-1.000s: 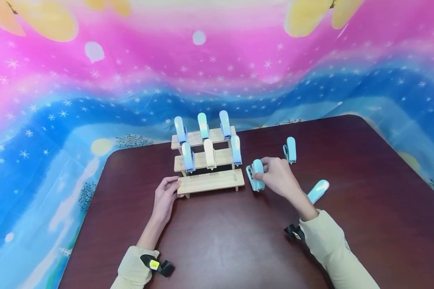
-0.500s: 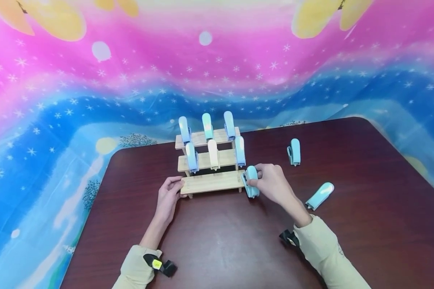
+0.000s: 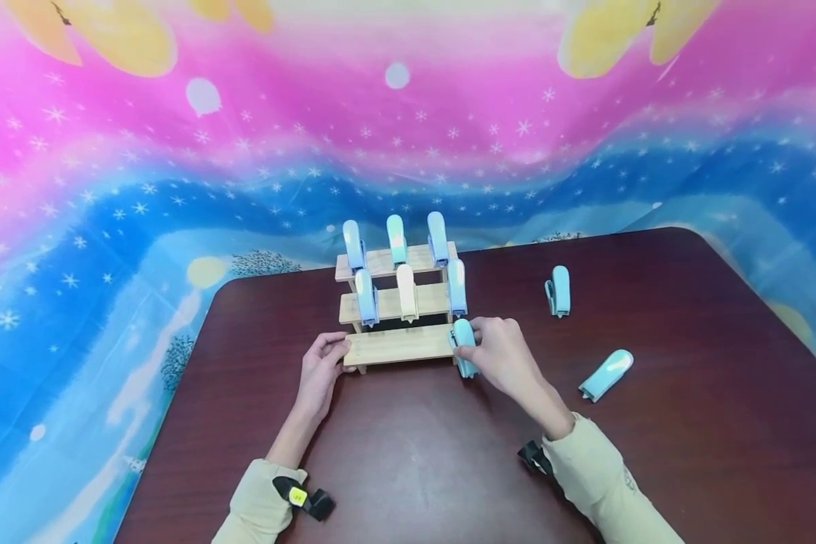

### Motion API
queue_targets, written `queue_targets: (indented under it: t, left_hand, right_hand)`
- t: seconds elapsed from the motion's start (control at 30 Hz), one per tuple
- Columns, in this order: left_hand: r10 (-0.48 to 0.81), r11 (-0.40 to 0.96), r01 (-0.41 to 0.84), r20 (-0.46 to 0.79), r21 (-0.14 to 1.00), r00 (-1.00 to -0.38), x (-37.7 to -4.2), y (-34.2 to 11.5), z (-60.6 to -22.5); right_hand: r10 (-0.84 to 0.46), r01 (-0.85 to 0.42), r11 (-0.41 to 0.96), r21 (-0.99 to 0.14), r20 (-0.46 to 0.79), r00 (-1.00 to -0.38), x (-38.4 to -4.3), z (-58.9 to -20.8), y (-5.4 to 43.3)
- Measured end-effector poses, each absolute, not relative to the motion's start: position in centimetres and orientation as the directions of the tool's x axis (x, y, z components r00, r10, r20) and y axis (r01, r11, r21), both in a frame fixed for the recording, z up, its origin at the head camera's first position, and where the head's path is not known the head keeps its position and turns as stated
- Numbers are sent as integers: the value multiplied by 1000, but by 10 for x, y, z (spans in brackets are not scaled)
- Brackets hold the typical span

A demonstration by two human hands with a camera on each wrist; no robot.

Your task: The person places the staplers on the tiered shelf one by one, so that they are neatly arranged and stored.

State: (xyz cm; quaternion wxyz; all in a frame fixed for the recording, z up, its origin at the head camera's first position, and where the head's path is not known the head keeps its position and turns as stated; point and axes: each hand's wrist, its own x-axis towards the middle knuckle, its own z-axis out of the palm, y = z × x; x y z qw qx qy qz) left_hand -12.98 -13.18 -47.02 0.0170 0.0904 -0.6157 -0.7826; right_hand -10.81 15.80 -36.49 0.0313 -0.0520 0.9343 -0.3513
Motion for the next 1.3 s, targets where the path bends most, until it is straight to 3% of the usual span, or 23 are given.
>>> queue_targets:
  t: [0.3,0.67,1.3]
  left_hand:
    - [-126,-237,-84,-116,968,-985,-133,-130,-471]
    - [-113,-233,-77,-106,969,-988,-134,-125,-472]
    - [-120,-223,-76,-105,972,-987,-129,-133,-472]
  right_hand:
    - [-105,-104,743,-661,39,-994,-109,-371,147]
    - [-174,-184,707,-683,85,-981,-113,-376,156]
    - [-103,-162,670,-725,126,-987,-117,-384,138]
